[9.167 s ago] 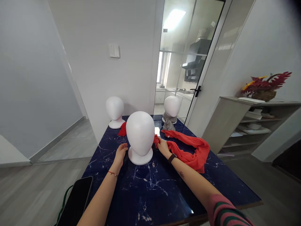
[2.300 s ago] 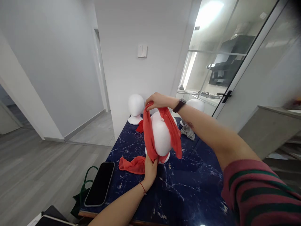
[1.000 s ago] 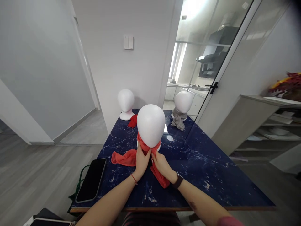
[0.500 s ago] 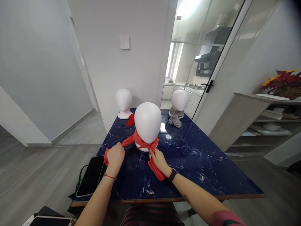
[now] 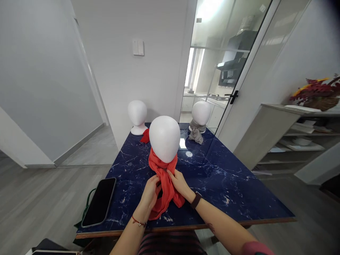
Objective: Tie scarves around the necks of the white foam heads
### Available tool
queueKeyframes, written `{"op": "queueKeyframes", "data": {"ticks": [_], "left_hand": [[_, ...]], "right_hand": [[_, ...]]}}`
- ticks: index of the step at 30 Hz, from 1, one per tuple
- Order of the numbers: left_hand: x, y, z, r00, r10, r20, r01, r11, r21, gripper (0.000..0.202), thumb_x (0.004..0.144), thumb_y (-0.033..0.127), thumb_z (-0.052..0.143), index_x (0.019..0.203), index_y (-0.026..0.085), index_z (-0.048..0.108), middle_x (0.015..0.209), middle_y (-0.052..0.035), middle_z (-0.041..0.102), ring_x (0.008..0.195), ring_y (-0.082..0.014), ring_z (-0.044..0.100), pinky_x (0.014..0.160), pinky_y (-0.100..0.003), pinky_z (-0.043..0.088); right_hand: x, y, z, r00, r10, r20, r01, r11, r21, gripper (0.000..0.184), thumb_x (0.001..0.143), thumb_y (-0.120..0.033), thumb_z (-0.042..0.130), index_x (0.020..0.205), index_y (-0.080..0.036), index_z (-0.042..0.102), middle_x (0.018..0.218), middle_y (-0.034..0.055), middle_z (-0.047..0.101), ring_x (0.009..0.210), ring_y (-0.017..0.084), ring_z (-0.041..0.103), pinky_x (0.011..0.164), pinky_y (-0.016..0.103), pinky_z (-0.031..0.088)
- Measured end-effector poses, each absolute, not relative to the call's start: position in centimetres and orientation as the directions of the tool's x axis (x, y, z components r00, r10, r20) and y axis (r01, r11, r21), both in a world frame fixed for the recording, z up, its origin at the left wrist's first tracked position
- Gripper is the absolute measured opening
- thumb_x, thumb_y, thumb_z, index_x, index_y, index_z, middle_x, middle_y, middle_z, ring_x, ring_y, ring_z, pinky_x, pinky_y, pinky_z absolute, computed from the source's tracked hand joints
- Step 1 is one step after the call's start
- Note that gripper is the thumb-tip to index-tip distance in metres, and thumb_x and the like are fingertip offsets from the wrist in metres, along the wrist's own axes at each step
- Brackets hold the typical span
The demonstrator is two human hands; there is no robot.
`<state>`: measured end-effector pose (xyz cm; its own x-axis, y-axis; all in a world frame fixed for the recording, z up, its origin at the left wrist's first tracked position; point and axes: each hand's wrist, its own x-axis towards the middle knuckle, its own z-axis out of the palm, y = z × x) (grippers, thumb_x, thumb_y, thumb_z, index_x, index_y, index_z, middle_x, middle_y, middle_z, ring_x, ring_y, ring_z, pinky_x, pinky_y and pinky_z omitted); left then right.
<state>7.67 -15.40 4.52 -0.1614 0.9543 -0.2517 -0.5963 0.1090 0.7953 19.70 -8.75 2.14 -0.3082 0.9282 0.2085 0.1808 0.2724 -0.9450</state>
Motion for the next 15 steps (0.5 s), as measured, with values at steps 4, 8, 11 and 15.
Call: {"op": "queueKeyframes", "data": {"ticks": [4,8,11,15], "left_hand": [[7.1,-15.3,4.5,-0.068,0.968,-0.240,-0.469,0.182,0.865,0.015,0.061,0.021,0.065,0.073,0.012,0.066,0.069,-0.0033,0.067,0.062,-0.0120,0.059,0.064,-0.023,0.045],[6.9,-15.0,4.1,-0.100,0.980,-0.171,-0.209,0.148,0.967,0.020,0.064,0.024,0.062,0.080,0.011,0.065,0.072,-0.0043,0.066,0.061,-0.0141,0.057,0.062,-0.026,0.044],[7.1,-14.9,3.9,-0.190,0.982,0.013,0.159,0.017,0.987,0.017,0.066,0.023,0.059,0.078,0.012,0.065,0.077,-0.0051,0.066,0.070,-0.0173,0.058,0.069,-0.029,0.044],[7.3,-15.0,4.2,-0.211,0.970,0.120,0.473,-0.006,0.881,0.017,0.071,0.025,0.054,0.076,0.015,0.066,0.082,-0.0065,0.064,0.075,-0.0186,0.057,0.072,-0.030,0.043]], "right_hand": [[19.4,-8.9,2.4,-0.417,0.891,0.180,-0.097,0.153,-0.983,0.026,0.075,-0.038,0.062,0.089,-0.016,0.063,0.089,0.0049,0.067,0.081,0.019,0.058,0.075,0.031,0.045],[19.3,-9.3,2.7,-0.520,0.854,0.008,-0.330,-0.192,-0.924,0.031,0.069,-0.031,0.069,0.096,-0.018,0.061,0.090,0.0045,0.067,0.078,0.017,0.061,0.071,0.030,0.048],[19.5,-9.2,2.9,-0.595,0.788,-0.158,-0.349,-0.430,-0.833,0.032,0.075,-0.041,0.062,0.095,-0.017,0.061,0.083,0.0056,0.067,0.071,0.017,0.062,0.065,0.030,0.049],[20.4,-9.0,3.7,-0.645,0.756,-0.114,-0.304,-0.390,-0.869,0.045,0.068,-0.036,0.072,0.107,-0.018,0.057,0.094,0.0051,0.066,0.077,0.016,0.063,0.073,0.030,0.050]]}}
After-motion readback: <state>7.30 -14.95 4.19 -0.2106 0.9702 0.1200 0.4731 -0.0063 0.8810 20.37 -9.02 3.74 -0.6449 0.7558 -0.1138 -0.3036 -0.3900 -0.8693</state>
